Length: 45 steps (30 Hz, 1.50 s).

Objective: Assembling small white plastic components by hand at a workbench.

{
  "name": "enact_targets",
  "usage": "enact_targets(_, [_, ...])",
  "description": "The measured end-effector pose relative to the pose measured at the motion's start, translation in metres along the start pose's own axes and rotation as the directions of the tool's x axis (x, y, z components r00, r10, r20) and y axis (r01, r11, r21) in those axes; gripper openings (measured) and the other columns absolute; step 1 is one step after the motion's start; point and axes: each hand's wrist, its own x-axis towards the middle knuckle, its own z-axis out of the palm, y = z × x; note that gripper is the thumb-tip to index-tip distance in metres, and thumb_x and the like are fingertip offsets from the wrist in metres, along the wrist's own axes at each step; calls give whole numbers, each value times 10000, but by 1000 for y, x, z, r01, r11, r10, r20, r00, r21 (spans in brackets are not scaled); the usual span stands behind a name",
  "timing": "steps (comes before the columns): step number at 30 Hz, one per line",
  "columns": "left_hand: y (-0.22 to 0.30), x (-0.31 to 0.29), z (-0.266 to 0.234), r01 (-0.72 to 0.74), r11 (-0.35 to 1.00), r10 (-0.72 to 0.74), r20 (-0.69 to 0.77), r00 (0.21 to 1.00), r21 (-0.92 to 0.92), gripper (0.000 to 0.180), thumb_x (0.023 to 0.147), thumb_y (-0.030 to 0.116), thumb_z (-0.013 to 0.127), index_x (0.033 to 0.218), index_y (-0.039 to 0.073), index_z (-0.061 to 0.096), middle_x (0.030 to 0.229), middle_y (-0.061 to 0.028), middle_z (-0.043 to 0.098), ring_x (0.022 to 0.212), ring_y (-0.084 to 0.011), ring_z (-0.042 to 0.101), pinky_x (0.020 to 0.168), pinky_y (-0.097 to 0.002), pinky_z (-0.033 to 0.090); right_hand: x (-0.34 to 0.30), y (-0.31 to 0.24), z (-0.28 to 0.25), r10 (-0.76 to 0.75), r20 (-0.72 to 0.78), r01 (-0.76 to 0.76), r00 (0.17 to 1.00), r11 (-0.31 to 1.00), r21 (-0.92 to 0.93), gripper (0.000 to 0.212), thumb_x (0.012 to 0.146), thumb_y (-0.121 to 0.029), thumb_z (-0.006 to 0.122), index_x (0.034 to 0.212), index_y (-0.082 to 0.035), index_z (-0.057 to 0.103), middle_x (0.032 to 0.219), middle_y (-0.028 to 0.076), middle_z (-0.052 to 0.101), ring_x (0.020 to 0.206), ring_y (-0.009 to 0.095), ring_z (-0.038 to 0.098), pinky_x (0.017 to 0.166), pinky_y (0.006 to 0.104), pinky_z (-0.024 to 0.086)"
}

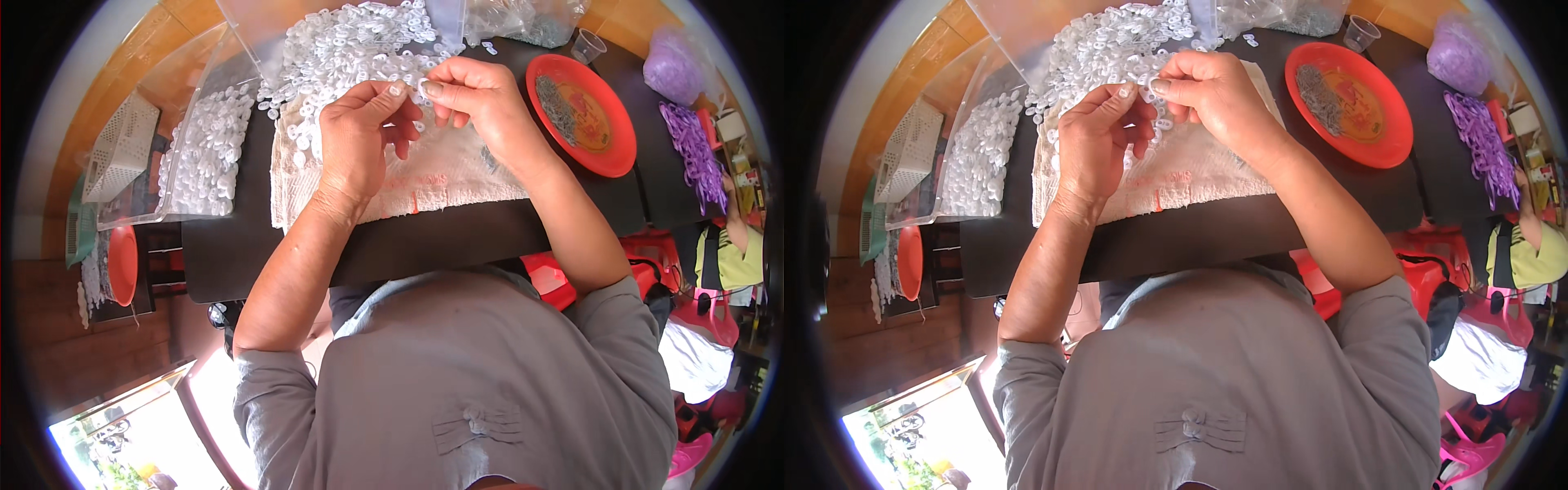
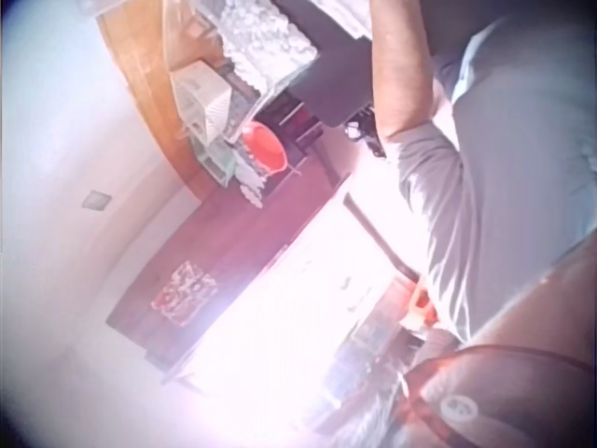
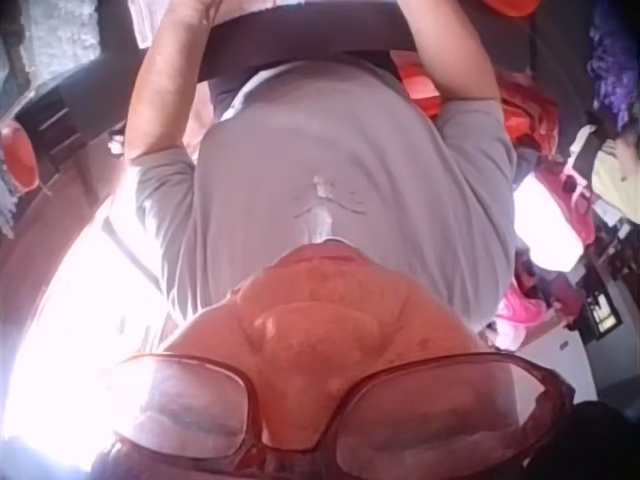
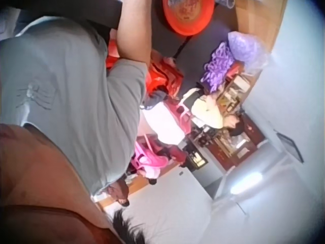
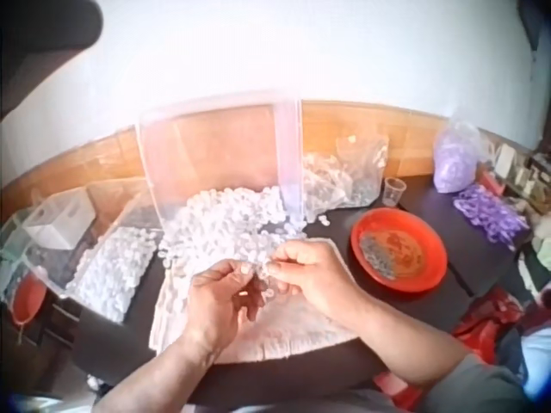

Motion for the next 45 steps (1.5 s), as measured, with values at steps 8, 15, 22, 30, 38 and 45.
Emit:
enact_targets(8, [-3, 3, -4, -19, 995, 16, 31, 999, 93, 144, 933, 95, 588, 967, -42, 616, 804, -110, 640, 608, -150, 581, 493, -255, 437, 1, 2, 2, -18, -12, 17, 1000, 998, -58, 182, 894, -202, 622, 911, -24, 660, 713, -6, 587, 659, 69, 509, 594, 221, 371])
enact_targets(15, [-9, 0, 2, -14, 999, 15, -37, 999, 31, 144, 933, 102, 588, 937, -39, 614, 775, -96, 623, 601, -147, 568, 479, -256, 425, -4, 2, 4, 28, -5, -29, 1000, 999, -41, 184, 892, -203, 621, 900, -23, 657, 697, -4, 587, 642, 74, 521, 585, 222, 362])
enact_targets(22, [-5, 8, -11, -36, 999, 36, -138, 990, 3, 287, 914, 226, 618, 893, -60, 634, 746, -118, 628, 576, -174, 570, 467, -288, 419, -5, -4, -3, 59, 37, -54, 998, 990, -131, 154, 893, -186, 614, 878, -37, 650, 670, -17, 577, 639, 56, 518, 571, 225, 347])
enact_targets(30, [2, 6, -11, -85, 996, 86, -201, 976, 14, 228, 898, 150, 603, 921, -71, 652, 783, -122, 647, 606, -178, 581, 505, -284, 430, -33, 35, 10, -288, 358, 432, 888, 260, -864, 79, 828, -82, 608, 849, -18, 567, 742, 150, 612, 682, 355, 605, 605, 436, 465])
enact_targets(38, [1, 5, -11, -55, 994, 39, -165, 985, -90, 190, 883, 125, 542, 872, -39, 638, 719, -108, 608, 557, -171, 549, 454, -286, 408, -28, 30, 15, -194, 462, 494, 865, 168, -853, 102, 794, -52, 607, 891, -30, 582, 769, 139, 624, 716, 352, 626, 615, 460, 478])
enact_targets(45, [-1, 6, -12, -54, 995, 39, -177, 983, -80, 194, 872, 127, 550, 874, -46, 637, 718, -107, 606, 546, -170, 548, 449, -287, 411, -18, 26, 17, -42, 468, 465, 883, 220, -858, 132, 736, 16, 574, 860, -5, 612, 815, 172, 631, 792, 380, 621, 673, 469, 479])
